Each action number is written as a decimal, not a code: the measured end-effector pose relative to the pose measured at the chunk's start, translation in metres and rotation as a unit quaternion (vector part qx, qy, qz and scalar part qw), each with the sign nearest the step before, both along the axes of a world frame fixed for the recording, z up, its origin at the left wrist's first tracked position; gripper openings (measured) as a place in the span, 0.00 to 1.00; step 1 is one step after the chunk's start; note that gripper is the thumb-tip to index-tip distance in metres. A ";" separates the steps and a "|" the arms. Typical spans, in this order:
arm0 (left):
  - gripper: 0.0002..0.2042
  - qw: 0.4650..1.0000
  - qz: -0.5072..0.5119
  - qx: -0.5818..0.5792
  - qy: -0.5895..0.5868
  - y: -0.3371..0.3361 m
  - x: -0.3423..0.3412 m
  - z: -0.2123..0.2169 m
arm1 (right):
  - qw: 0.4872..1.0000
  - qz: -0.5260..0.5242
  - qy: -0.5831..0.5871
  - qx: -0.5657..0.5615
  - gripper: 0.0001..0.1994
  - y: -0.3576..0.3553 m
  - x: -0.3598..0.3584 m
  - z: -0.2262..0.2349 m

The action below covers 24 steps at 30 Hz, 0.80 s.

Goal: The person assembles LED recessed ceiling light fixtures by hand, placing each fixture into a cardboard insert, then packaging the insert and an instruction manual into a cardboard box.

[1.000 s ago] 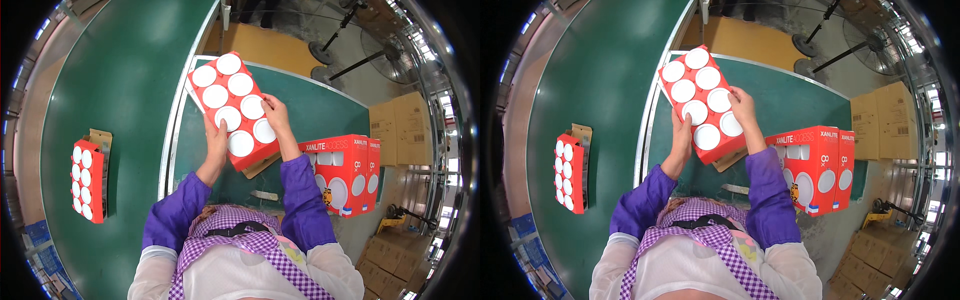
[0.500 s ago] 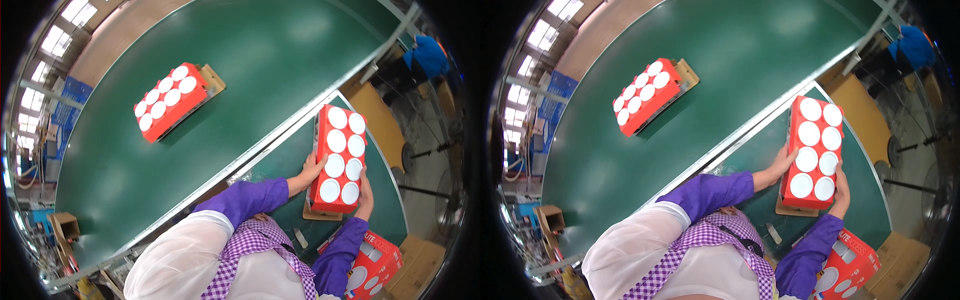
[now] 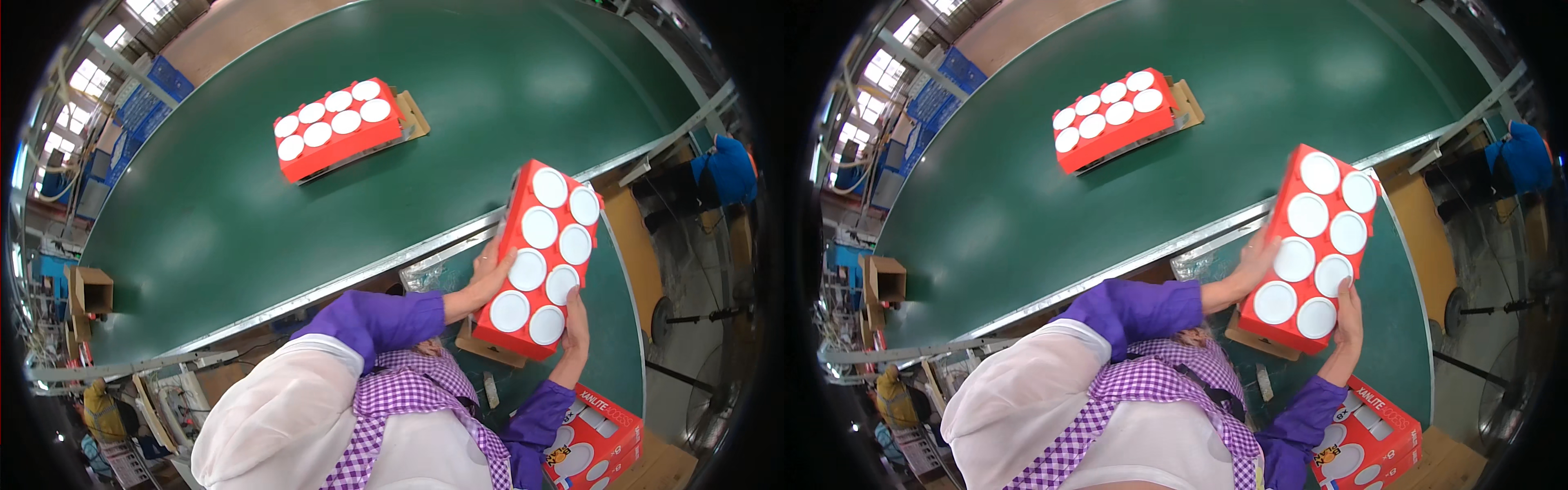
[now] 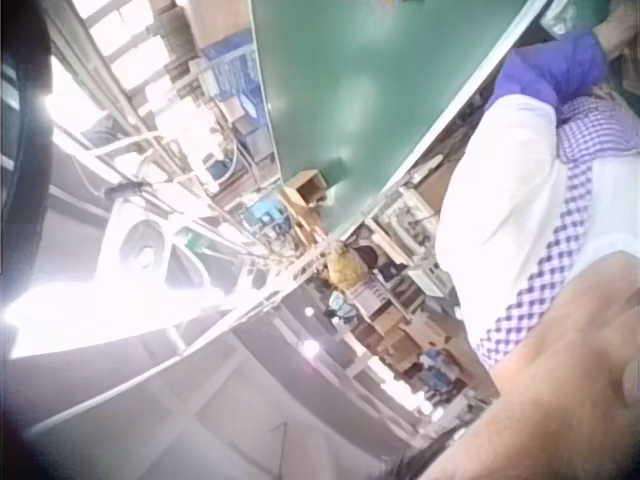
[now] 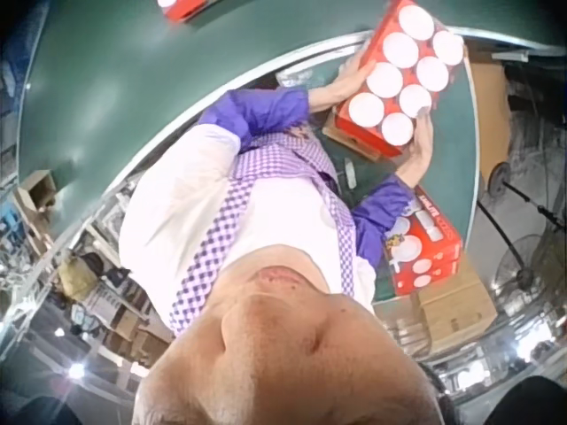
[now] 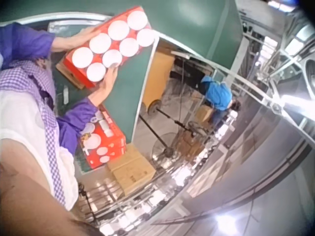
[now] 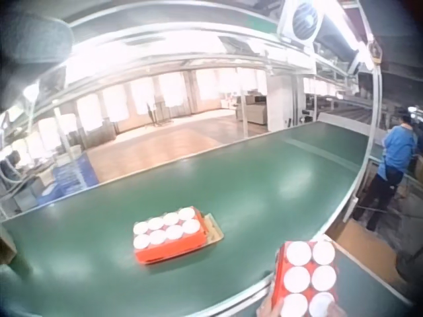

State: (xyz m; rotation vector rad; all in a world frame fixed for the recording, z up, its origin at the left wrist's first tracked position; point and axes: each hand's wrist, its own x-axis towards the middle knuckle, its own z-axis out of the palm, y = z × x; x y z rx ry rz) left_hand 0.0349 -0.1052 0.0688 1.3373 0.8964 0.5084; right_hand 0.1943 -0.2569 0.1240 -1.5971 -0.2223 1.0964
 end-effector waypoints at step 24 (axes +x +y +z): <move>0.31 0.894 0.372 -0.079 -0.236 0.176 -0.535 0.006 | 0.833 0.491 0.217 0.130 0.28 0.365 -0.472 -0.008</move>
